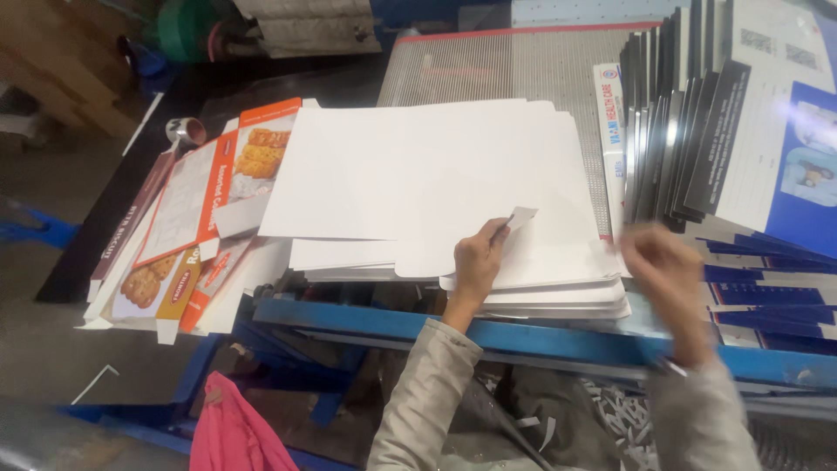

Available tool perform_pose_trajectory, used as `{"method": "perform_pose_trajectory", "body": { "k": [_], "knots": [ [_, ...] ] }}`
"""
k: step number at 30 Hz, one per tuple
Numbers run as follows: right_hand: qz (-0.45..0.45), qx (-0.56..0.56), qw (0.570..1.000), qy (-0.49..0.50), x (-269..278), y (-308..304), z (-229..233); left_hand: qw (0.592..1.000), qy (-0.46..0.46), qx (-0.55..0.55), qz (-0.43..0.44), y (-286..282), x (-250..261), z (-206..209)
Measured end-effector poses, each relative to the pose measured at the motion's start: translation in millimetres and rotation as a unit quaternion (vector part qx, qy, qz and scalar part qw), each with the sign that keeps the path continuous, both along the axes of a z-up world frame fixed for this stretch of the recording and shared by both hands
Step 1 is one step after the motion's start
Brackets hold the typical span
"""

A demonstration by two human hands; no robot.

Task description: The person repeatedly folds white paper sheets along a pre-scored line and places them into a stack. The person handles the sheets one by one, aligning them on a blue metal table before folding and stacking them.

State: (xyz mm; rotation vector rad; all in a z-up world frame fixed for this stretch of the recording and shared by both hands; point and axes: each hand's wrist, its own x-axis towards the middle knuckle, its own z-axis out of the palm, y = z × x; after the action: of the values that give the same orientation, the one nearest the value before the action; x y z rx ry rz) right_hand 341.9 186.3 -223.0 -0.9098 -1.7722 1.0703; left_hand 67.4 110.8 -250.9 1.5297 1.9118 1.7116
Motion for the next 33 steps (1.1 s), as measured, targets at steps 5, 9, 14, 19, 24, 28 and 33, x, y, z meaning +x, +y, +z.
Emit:
{"method": "perform_pose_trajectory", "body": {
  "k": [5, 9, 14, 19, 24, 28, 33],
  "knots": [
    [0.178, -0.040, 0.965, -0.188, 81, -25, 28, 1.000, 0.003, -0.014, -0.001, 1, 2, 3],
    [-0.022, 0.136, 0.980, -0.145, 16, -48, 21, 0.999, -0.007, 0.043, -0.023, -6, 5, 9],
    [-0.089, 0.321, 0.938, -0.089, -90, -45, 26, 0.996, 0.035, 0.062, -0.051, -29, 8, 25],
    [-0.118, 0.311, 0.940, -0.079, -121, -42, 13, 0.994, 0.096, 0.001, -0.060, -41, 7, 40],
    [-0.097, 0.180, 0.976, -0.070, -100, -6, -19, 0.956, 0.283, -0.012, -0.080, -29, -37, 34],
    [-0.082, 0.012, 0.980, -0.181, -72, 37, -30, 0.908, 0.185, -0.374, -0.029, -30, -118, 30],
    [-0.101, 0.020, 0.900, -0.423, -84, 51, -24, 0.935, 0.176, -0.307, 0.030, -3, -124, -5]
  ]
}}
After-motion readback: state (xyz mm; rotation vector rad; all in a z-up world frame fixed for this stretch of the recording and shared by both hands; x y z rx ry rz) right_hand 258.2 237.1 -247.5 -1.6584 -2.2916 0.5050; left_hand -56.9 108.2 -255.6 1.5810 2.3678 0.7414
